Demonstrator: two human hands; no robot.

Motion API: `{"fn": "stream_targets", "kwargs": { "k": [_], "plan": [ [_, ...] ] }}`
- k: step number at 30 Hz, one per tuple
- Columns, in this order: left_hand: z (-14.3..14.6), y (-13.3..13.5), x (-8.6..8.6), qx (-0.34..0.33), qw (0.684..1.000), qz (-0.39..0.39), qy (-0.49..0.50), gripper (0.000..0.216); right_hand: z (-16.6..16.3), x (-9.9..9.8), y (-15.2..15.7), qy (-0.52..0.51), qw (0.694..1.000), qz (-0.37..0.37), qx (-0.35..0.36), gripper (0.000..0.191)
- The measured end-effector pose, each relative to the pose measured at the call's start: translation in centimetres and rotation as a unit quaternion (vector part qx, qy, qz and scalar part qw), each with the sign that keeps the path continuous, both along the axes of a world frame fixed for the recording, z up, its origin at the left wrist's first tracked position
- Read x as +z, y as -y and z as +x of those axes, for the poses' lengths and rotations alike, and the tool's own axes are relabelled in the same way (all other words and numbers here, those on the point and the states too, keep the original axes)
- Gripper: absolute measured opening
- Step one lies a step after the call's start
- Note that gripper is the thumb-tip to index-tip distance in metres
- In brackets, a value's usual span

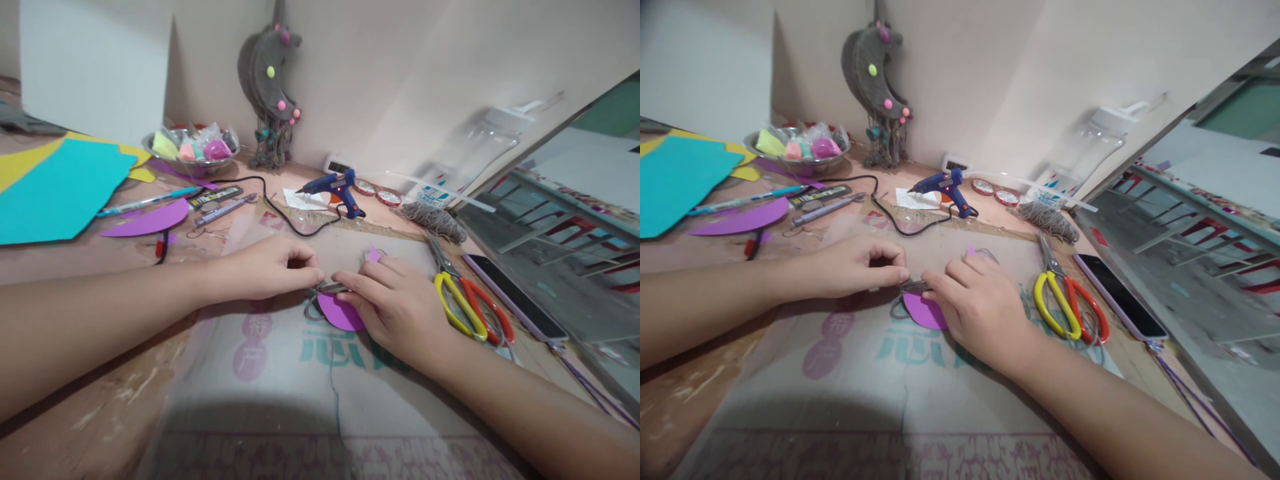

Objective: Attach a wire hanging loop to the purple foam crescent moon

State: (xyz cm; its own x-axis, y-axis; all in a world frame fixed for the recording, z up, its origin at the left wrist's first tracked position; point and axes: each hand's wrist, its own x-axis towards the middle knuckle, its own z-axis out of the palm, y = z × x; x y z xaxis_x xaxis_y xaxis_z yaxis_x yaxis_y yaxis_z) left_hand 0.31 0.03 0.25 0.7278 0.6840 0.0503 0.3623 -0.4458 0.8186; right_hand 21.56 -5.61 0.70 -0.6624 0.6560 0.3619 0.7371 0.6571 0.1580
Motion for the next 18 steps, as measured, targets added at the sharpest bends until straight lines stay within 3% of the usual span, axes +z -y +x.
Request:
{"fn": "stream_targets", "kwargs": {
  "k": [7, 12, 15, 18],
  "plan": [
    [0.0, -0.1, 0.0, -0.004, 1.0, 0.006, 0.014, 0.021, 0.0, 0.0, -0.1, -0.058, 0.998, -0.034, 0.02, 0.02],
    [-0.1, 0.0, 0.2, -0.001, 1.0, -0.004, 0.023, 0.022, 0.4, 0.0, -0.6, -0.191, 0.977, -0.089, -0.044, 0.026],
    [-0.1, 0.0, 0.2, -0.002, 1.0, -0.001, 0.025, 0.021, 0.8, 0.2, -1.4, -0.226, 0.966, -0.103, -0.078, 0.033],
    [0.0, 0.1, 0.0, 0.001, 1.0, 0.008, 0.025, 0.021, 1.4, 0.8, -2.1, -0.246, 0.95, -0.166, -0.094, 0.038]
  ]
}}
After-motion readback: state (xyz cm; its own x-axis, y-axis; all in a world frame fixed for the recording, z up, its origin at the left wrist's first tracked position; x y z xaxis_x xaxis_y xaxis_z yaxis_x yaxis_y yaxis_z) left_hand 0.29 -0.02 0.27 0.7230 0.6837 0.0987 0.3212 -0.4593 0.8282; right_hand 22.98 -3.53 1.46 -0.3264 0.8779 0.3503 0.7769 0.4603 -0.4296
